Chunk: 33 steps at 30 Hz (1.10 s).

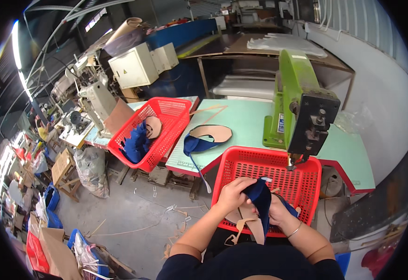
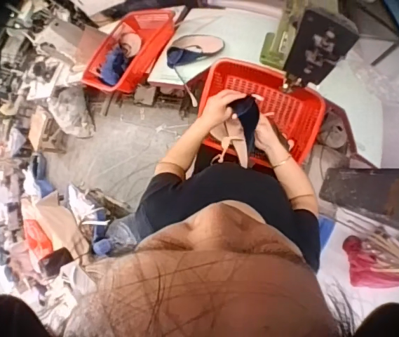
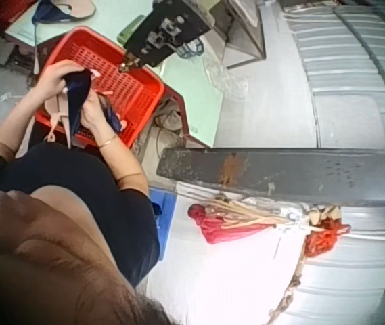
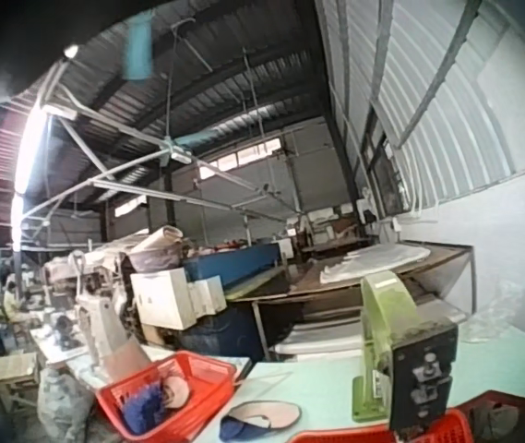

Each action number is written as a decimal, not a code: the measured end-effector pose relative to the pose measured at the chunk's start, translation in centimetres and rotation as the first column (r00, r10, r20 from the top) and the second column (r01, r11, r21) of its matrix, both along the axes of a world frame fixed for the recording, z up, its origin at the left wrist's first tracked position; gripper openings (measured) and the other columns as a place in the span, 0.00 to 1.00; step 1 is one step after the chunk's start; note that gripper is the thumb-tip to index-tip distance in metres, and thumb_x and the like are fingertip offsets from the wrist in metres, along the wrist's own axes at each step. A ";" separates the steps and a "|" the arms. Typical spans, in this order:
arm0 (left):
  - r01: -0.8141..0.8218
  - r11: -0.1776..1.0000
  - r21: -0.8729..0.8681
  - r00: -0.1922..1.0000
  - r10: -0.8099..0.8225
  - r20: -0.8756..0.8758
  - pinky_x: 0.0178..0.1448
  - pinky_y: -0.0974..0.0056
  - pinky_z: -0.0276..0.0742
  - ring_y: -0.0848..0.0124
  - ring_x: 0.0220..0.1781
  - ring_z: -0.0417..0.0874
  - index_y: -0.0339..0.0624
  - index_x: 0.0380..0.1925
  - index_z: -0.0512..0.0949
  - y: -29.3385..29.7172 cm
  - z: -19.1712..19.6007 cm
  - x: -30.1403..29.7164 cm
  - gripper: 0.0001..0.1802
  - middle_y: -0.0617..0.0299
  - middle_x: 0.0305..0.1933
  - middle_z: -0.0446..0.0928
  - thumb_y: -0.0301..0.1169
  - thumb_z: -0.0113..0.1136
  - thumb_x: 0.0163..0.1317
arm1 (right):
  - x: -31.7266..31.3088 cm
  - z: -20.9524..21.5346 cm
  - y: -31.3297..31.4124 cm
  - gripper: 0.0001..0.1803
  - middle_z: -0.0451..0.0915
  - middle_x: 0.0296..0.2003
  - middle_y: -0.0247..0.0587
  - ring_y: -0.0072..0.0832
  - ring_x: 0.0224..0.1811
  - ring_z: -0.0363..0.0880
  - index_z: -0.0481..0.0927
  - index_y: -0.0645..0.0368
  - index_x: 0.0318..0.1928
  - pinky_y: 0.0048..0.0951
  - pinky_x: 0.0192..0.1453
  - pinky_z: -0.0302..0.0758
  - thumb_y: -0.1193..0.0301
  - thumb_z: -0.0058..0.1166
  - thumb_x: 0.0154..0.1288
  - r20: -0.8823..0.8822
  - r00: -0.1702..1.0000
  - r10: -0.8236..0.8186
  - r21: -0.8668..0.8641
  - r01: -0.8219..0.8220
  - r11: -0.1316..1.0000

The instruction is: The person assembles blue sandals by attaching white straps to the soles using a green hydraulic press. They repeatedly pick up a sole and strap, align them under the press, operate the lever to secure the attachment, and place the finished unit into a red basket.

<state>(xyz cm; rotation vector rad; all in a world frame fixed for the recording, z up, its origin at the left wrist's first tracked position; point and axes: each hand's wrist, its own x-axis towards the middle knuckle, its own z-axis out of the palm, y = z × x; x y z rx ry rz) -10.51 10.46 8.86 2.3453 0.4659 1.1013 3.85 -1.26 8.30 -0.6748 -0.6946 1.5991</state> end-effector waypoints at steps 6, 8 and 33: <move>-0.410 0.907 -0.090 0.881 0.420 0.217 0.45 0.58 0.72 0.50 0.38 0.78 0.36 0.32 0.74 11.5 7.0 0.8 0.12 0.45 0.32 0.76 0.15 0.53 0.44 | -0.1 -0.1 1.0 0.17 0.75 0.48 0.42 0.26 0.49 0.74 0.69 0.63 0.53 0.27 0.53 0.69 0.71 0.49 0.65 0.079 0.928 -0.365 0.092 0.358 0.929; -0.566 0.785 -0.252 0.781 0.608 0.141 0.45 0.56 0.73 0.49 0.40 0.79 0.35 0.33 0.74 21.3 6.2 -0.8 0.10 0.42 0.34 0.77 0.23 0.55 0.47 | 0.7 -1.1 0.5 0.15 0.75 0.46 0.41 0.26 0.46 0.75 0.70 0.63 0.51 0.26 0.50 0.71 0.71 0.49 0.65 0.156 0.911 -0.381 0.062 0.376 0.925; -0.911 0.303 0.281 0.251 0.946 -0.204 0.58 0.47 0.62 0.48 0.56 0.67 0.37 0.48 0.68 21.1 4.4 -3.1 0.24 0.46 0.54 0.66 0.36 0.59 0.52 | 4.4 -8.6 -7.4 0.09 0.78 0.34 0.36 0.19 0.33 0.76 0.75 0.60 0.41 0.19 0.38 0.73 0.68 0.52 0.64 0.288 0.896 -0.338 -0.309 0.421 0.853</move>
